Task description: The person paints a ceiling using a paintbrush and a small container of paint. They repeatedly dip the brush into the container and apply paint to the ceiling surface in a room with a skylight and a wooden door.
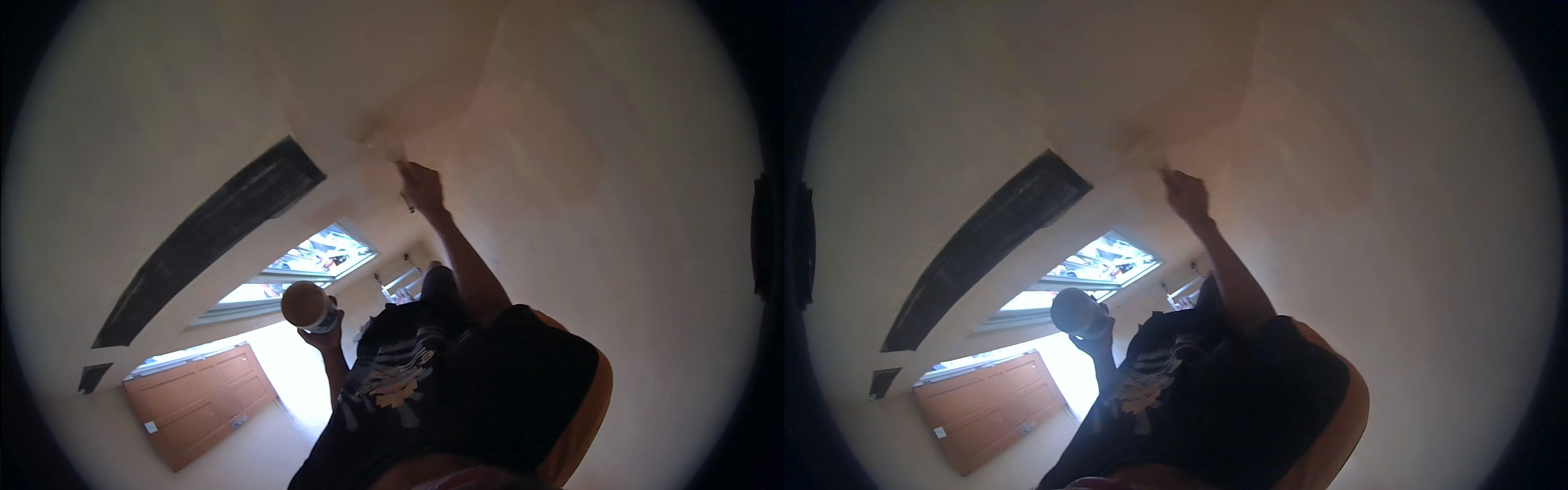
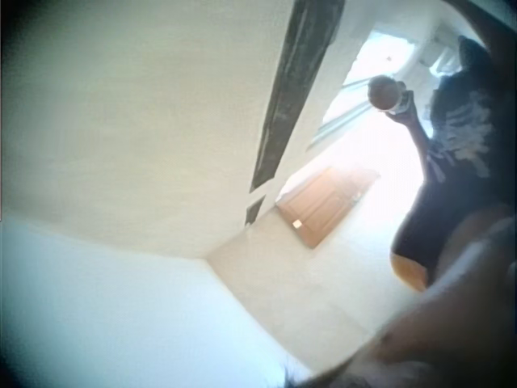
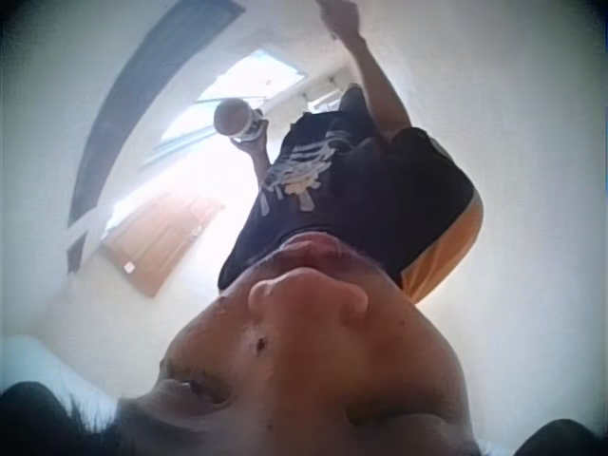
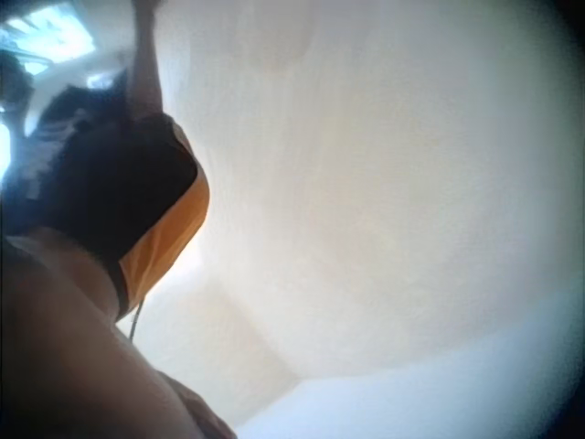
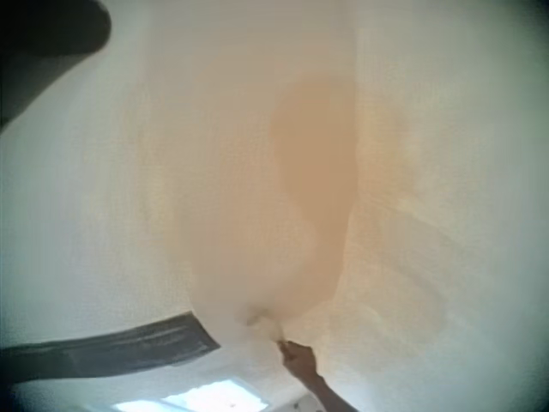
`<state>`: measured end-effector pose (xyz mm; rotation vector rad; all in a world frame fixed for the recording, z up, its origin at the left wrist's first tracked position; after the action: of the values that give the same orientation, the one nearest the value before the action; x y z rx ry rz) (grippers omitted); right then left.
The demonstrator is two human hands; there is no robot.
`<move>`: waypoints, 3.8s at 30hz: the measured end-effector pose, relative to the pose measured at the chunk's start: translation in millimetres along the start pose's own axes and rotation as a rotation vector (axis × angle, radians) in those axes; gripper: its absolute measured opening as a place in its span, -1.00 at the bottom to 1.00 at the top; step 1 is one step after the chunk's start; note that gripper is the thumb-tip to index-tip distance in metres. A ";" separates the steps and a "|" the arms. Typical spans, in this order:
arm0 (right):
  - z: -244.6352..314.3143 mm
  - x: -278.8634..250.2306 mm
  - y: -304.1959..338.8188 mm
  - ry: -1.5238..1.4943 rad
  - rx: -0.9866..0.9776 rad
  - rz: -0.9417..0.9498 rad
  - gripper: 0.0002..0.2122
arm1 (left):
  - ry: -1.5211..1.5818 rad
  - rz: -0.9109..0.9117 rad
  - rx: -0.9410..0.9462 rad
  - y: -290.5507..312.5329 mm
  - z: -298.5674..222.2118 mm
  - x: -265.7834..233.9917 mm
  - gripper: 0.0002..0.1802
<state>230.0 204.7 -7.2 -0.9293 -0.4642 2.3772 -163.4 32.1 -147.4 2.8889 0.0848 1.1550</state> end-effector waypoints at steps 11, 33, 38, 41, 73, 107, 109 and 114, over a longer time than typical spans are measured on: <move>-18.0 -72.4 -10.2 0.253 0.189 -0.312 -0.63 | 0.425 0.048 -0.146 14.4 20.1 -14.6 -0.10; -89.6 -94.1 -3.0 0.243 0.523 -0.261 -0.75 | 0.079 -0.002 -0.027 -6.5 -4.6 7.0 -0.11; -43.6 -25.8 18.8 0.278 0.188 -0.090 -0.70 | -0.544 0.077 0.161 4.9 -22.2 52.1 -0.10; -9.6 7.5 61.5 0.172 0.041 0.126 -0.68 | -0.409 0.073 0.083 4.7 -11.7 40.1 -0.11; -49.4 -5.1 4.0 0.330 0.286 -0.091 -0.80 | -0.638 0.240 0.358 -10.0 -32.2 86.7 0.08; -48.6 -88.6 -49.0 0.351 0.169 -0.061 -0.80 | -0.461 0.150 0.239 -11.0 -25.7 42.3 -0.21; -62.6 -128.5 -53.1 0.412 0.323 -0.183 -0.81 | -0.744 0.144 0.413 -5.5 -39.9 72.7 -0.20; -31.8 -53.1 -40.3 0.533 0.201 -0.101 -0.74 | -0.205 0.063 0.018 12.0 -2.0 -0.2 -0.13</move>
<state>299.5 208.8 17.6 -1.3447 -0.0601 1.9348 -164.5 20.1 -145.5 3.0267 -0.0012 0.8637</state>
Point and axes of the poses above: each hand's wrist, its own y-axis away from the middle knuckle, its own x-axis out of the palm, z = x × y, the point moved 10 cm from there along -y, towards the middle knuckle, and after that the axes turned 4 degrees about y, right-handed, at the moved point
